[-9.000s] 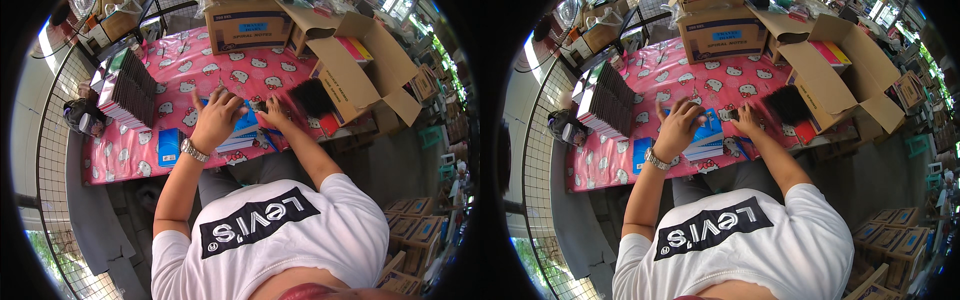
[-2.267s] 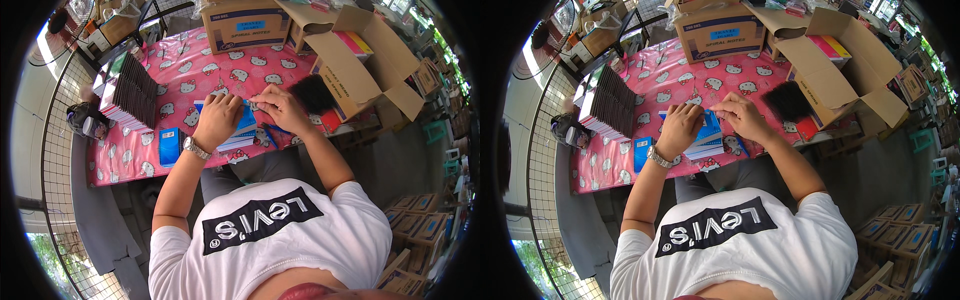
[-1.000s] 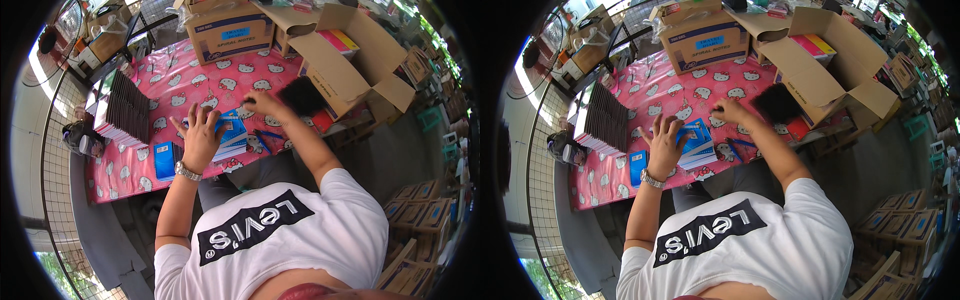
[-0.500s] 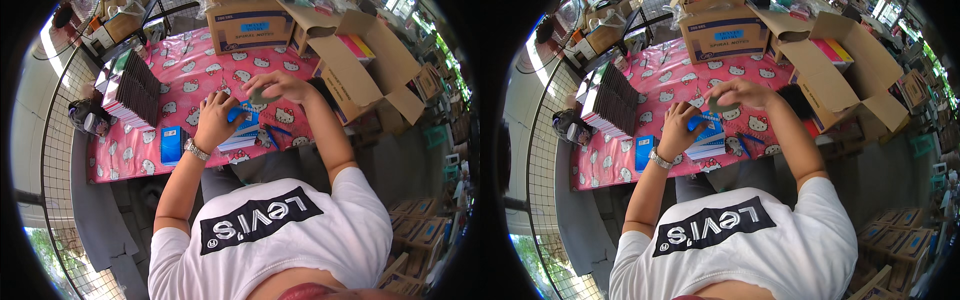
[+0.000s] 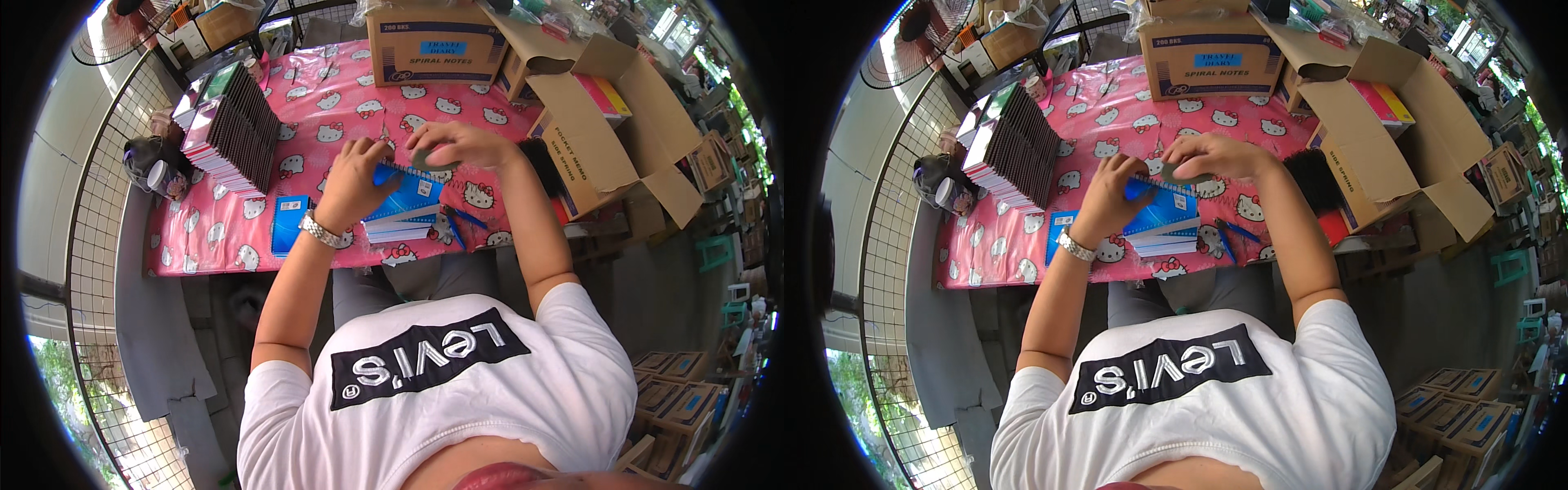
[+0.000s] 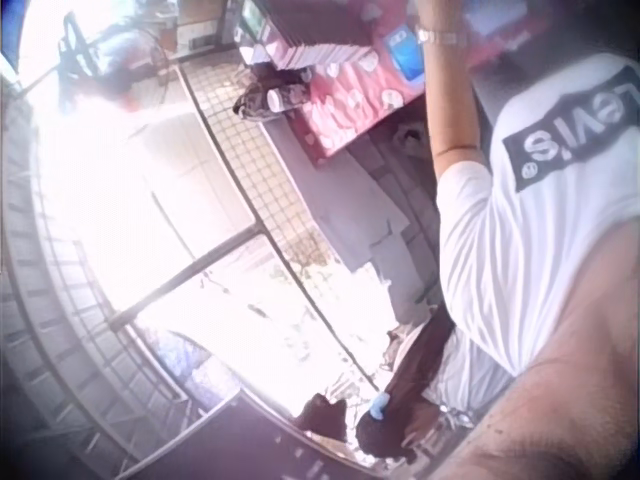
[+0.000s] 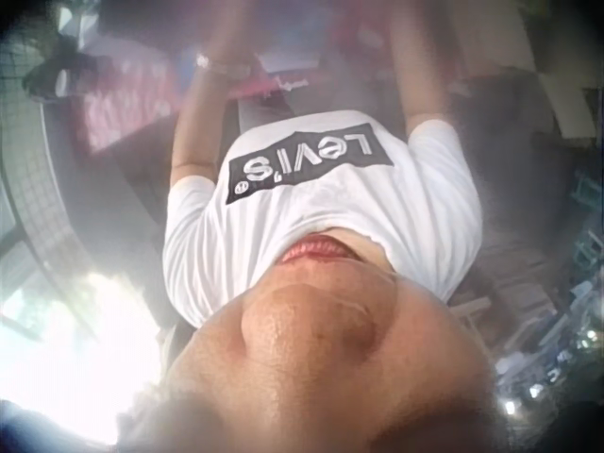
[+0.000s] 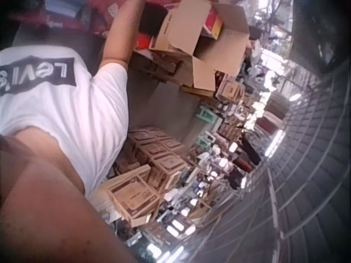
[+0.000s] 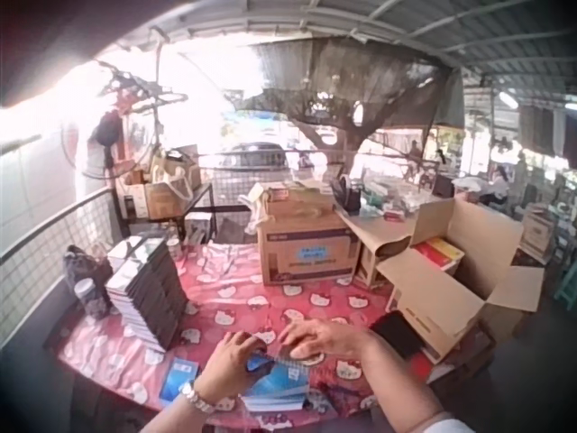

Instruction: The person assembles spiral notebooks by threading a metal coil binder through the pre-punched holes in a notebook cover and several pages by hand.

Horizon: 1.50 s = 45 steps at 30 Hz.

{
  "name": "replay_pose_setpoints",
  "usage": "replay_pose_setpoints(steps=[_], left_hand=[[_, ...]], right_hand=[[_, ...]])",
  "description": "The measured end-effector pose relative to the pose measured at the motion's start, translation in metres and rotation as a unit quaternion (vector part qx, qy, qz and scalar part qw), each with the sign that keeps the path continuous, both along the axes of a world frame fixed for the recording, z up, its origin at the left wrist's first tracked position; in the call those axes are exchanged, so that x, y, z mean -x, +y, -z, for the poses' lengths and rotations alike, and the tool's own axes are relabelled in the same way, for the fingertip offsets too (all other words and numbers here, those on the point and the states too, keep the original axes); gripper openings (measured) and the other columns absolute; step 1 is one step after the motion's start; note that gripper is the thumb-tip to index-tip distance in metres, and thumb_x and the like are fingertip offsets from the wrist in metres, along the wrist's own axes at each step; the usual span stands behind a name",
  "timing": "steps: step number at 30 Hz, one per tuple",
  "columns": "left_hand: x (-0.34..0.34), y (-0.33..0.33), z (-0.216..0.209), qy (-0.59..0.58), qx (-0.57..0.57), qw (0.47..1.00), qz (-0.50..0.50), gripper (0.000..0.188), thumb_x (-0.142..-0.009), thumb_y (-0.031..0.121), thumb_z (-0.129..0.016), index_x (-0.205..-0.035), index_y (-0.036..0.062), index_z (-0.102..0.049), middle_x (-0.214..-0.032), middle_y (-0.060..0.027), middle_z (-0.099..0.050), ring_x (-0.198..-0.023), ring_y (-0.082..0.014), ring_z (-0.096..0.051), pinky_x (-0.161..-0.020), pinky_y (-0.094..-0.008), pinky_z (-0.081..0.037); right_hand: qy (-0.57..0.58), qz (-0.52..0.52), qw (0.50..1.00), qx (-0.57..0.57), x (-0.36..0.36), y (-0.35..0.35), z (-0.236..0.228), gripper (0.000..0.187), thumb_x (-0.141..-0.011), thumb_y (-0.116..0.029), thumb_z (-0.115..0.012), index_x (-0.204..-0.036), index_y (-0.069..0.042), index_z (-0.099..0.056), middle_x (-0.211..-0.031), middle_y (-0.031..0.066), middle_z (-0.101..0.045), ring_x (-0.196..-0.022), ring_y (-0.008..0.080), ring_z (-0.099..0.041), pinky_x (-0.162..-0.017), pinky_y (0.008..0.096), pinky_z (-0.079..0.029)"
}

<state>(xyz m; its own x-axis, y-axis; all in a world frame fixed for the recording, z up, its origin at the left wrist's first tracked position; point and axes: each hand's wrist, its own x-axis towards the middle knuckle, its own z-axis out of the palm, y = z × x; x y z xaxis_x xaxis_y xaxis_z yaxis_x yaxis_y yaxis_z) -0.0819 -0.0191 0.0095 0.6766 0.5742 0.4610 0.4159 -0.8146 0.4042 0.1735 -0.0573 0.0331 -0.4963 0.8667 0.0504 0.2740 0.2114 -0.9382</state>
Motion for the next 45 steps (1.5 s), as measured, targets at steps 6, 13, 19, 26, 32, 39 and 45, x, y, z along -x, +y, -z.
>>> replay_pose_setpoints(steps=[6, 13, 19, 26, 32, 39, 45], left_hand=[[0.013, 0.02, 0.002, -0.047, 0.174, 0.981, 0.069, 0.032, -0.08, 0.015, -0.075, -0.107, 0.003, -0.065, -0.101, -0.0136, -0.062, -0.089, -0.0297, -0.063, -0.08, -0.0377, -0.051], [0.017, 0.022, 0.004, -0.056, 0.22, 0.974, 0.024, 0.021, -0.084, 0.01, -0.073, -0.102, 0.003, -0.065, -0.089, -0.0044, -0.066, -0.07, -0.008, -0.056, -0.062, -0.0259, -0.046], [-0.005, 0.022, 0.022, -0.205, 0.29, 0.935, -0.008, 0.027, -0.087, 0.019, -0.074, -0.105, 0.0014, -0.067, -0.093, -0.0101, -0.071, -0.08, -0.0155, -0.066, -0.071, -0.0285, -0.052], [0.009, 0.015, 0.031, -0.276, 0.43, 0.858, -0.043, 0.022, -0.092, 0.012, -0.071, -0.111, 0.0014, -0.071, -0.084, 0.0027, -0.064, -0.073, -0.0033, -0.057, -0.065, -0.022, -0.054], [0.003, 0.001, 0.037, -0.333, 0.381, 0.861, -0.049, 0.027, -0.09, 0.01, -0.072, -0.117, 0.0047, -0.071, -0.08, 0.0036, -0.061, -0.07, -0.0025, -0.056, -0.06, -0.0205, -0.052], [-0.004, -0.004, 0.047, -0.343, 0.375, 0.859, -0.066, 0.022, -0.091, 0.008, -0.069, -0.111, -0.0023, -0.071, -0.086, -0.0023, -0.073, -0.071, -0.0039, -0.063, -0.061, -0.0202, -0.054], [-0.005, -0.016, 0.048, -0.353, 0.322, 0.875, -0.083, 0.021, -0.09, 0.003, -0.067, -0.11, -0.0024, -0.07, -0.089, -0.0059, -0.076, -0.073, -0.006, -0.067, -0.063, -0.0211, -0.055]], right_hand=[[0.044, 0.003, 0.998, 0.038, 0.012, 0.014, 0.008, 0.041, -0.081, -0.032, -0.07, -0.109, -0.002, -0.07, -0.117, 0.0093, -0.061, -0.112, 0.0199, -0.058, -0.097, 0.0321, -0.047], [-0.005, 0.074, 0.993, 0.087, -0.006, 0.037, 0.052, 0.046, -0.079, -0.034, -0.079, -0.112, -0.004, -0.069, -0.101, 0.0072, -0.069, -0.094, 0.0141, -0.063, -0.082, 0.0275, -0.049], [-0.396, 0.337, 0.852, -0.066, -0.095, -0.013, 0.24, 0.061, -0.077, -0.039, -0.079, -0.127, -0.011, -0.062, -0.134, 0.0152, -0.055, -0.132, 0.0375, -0.044, -0.106, 0.0459, -0.04], [-0.446, 0.414, 0.783, -0.128, 0.03, -0.128, 0.254, 0.073, -0.086, -0.038, -0.071, -0.141, 0.0, -0.044, -0.142, 0.019, -0.047, -0.134, 0.037, -0.042, -0.112, 0.0519, -0.032], [-0.118, 0.546, 0.809, -0.183, 0.03, -0.124, 0.201, 0.058, -0.085, -0.03, -0.072, -0.133, -0.001, -0.055, -0.127, 0.0183, -0.057, -0.121, 0.0345, -0.052, -0.107, 0.0448, -0.038], [-0.154, 0.371, 0.847, -0.348, 0.1, -0.096, 0.043, 0.055, -0.082, -0.024, -0.074, -0.129, -0.002, -0.059, -0.121, 0.0133, -0.059, -0.109, 0.0319, -0.056, -0.099, 0.0434, -0.042], [-0.223, 0.34, 0.828, -0.386, 0.105, -0.093, 0.035, 0.051, -0.084, -0.023, -0.072, -0.128, -0.001, -0.06, -0.111, 0.0118, -0.063, -0.101, 0.0264, -0.06, -0.09, 0.0397, -0.047]])
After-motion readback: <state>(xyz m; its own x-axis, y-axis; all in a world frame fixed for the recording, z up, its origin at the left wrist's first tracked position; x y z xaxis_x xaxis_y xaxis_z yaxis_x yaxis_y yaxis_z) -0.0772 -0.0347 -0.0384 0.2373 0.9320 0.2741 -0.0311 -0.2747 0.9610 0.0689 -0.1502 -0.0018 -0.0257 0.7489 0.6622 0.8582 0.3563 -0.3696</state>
